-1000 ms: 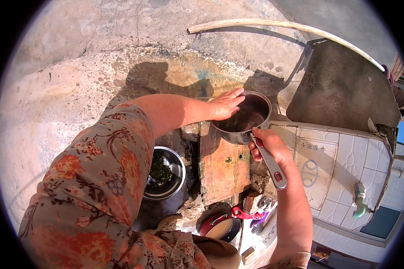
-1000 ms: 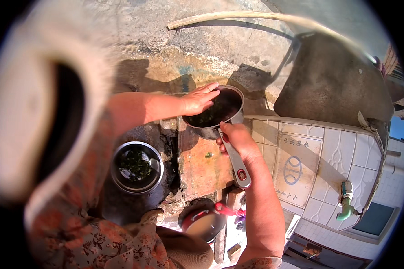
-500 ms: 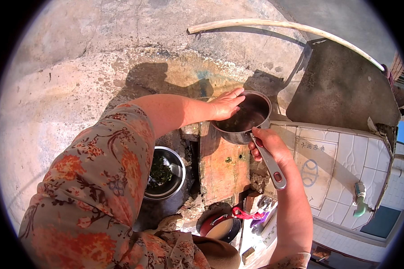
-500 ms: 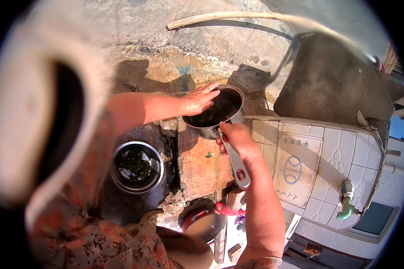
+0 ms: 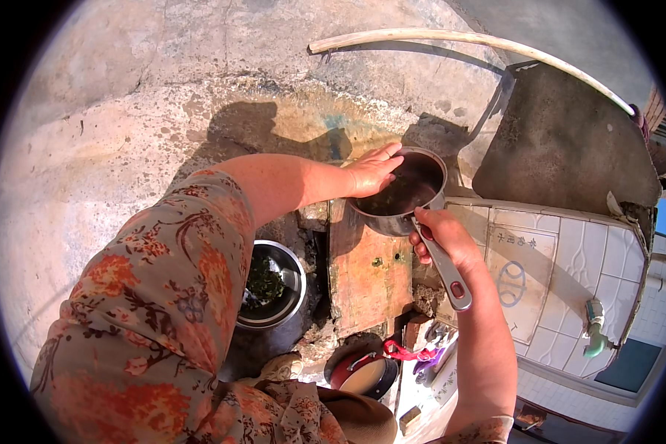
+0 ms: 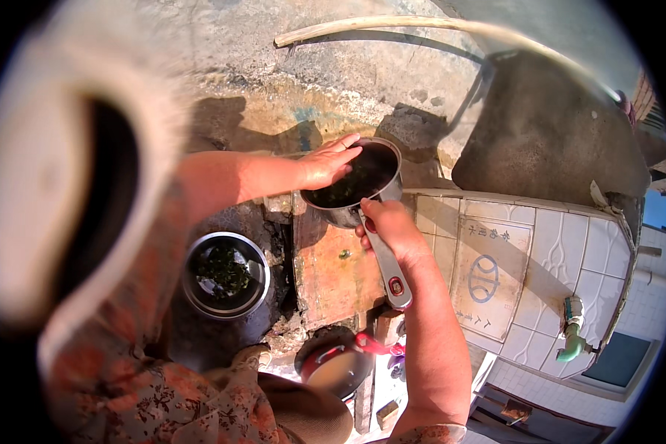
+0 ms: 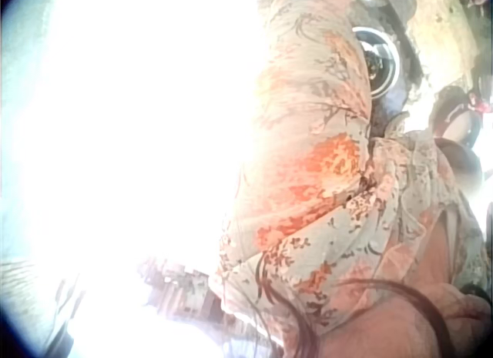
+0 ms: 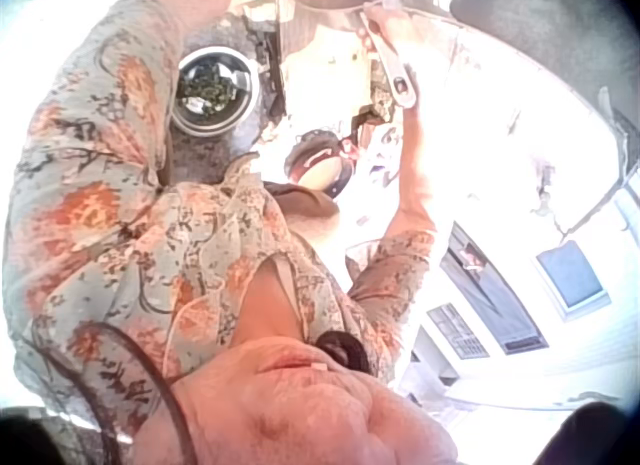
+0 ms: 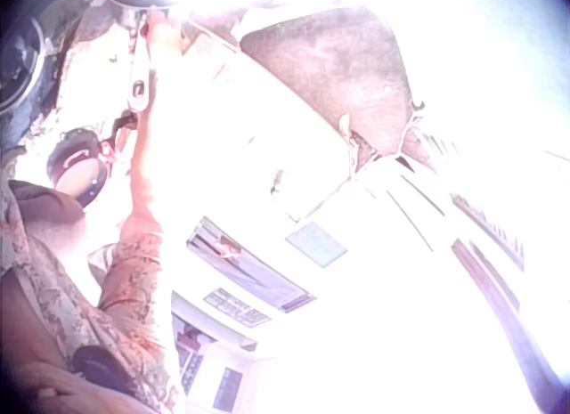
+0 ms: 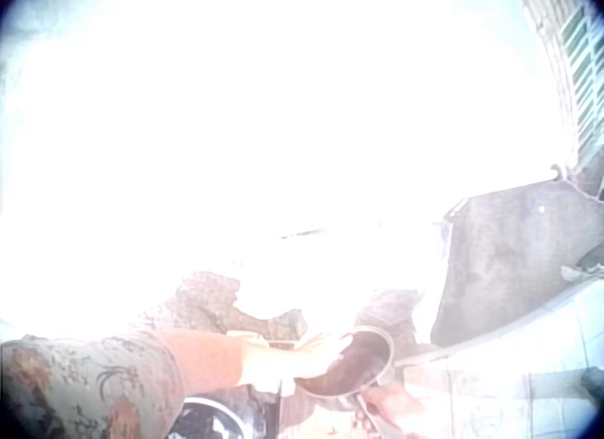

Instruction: The person washes green leafy vegetables in a pot of water by hand, drains the water, and then moves a pot and a bowl across an outdoor area.

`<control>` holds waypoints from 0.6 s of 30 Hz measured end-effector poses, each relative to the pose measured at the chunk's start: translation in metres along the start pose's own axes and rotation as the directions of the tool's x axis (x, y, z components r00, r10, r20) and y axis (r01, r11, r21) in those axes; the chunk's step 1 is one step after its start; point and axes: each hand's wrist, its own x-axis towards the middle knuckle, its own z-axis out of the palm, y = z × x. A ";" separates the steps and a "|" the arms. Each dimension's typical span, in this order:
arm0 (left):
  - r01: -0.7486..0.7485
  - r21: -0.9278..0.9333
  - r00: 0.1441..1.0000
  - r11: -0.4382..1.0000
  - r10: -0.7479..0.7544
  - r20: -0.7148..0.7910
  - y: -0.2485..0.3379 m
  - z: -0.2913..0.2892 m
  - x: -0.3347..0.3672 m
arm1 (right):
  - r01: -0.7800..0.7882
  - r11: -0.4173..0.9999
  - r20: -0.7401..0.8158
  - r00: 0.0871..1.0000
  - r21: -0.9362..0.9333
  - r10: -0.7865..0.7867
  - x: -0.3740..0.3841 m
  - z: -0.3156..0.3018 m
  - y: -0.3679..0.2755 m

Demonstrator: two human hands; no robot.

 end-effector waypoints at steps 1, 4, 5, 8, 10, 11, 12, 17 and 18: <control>0.004 -0.003 1.000 1.000 -0.004 0.002 0.000 0.000 0.000 | 0.005 1.000 -0.006 1.000 -0.004 -0.005 -0.001 0.000 -0.001; -0.006 -0.005 1.000 1.000 0.006 -0.012 -0.002 -0.001 0.000 | 0.005 1.000 -0.006 1.000 -0.014 -0.005 0.000 0.001 -0.002; -0.010 -0.002 1.000 1.000 0.010 -0.016 -0.003 -0.001 0.000 | 0.004 1.000 -0.003 1.000 -0.014 -0.004 0.000 0.001 -0.002; -0.010 0.000 1.000 1.000 0.010 -0.015 -0.002 -0.002 -0.001 | 0.001 1.000 0.003 1.000 -0.011 -0.001 0.001 0.001 -0.003; 0.007 -0.010 1.000 1.000 -0.007 0.005 0.000 -0.004 0.000 | -0.003 1.000 0.006 1.000 -0.003 0.003 0.001 0.000 -0.003; 0.013 -0.017 1.000 1.000 -0.013 0.010 0.001 -0.006 0.000 | -0.005 1.000 0.005 1.000 -0.004 0.005 0.000 0.001 -0.004; 0.019 -0.023 1.000 1.000 -0.019 0.015 0.002 -0.008 -0.001 | -0.006 1.000 0.005 1.000 -0.004 0.007 0.000 0.002 -0.005; 0.012 -0.033 1.000 0.999 -0.012 0.016 -0.001 -0.006 -0.001 | -0.008 1.000 0.006 1.000 -0.006 0.008 -0.001 0.002 -0.007; 0.012 -0.028 1.000 1.000 -0.011 0.016 -0.002 -0.005 0.000 | -0.006 1.000 0.010 1.000 -0.004 0.006 -0.001 0.002 -0.007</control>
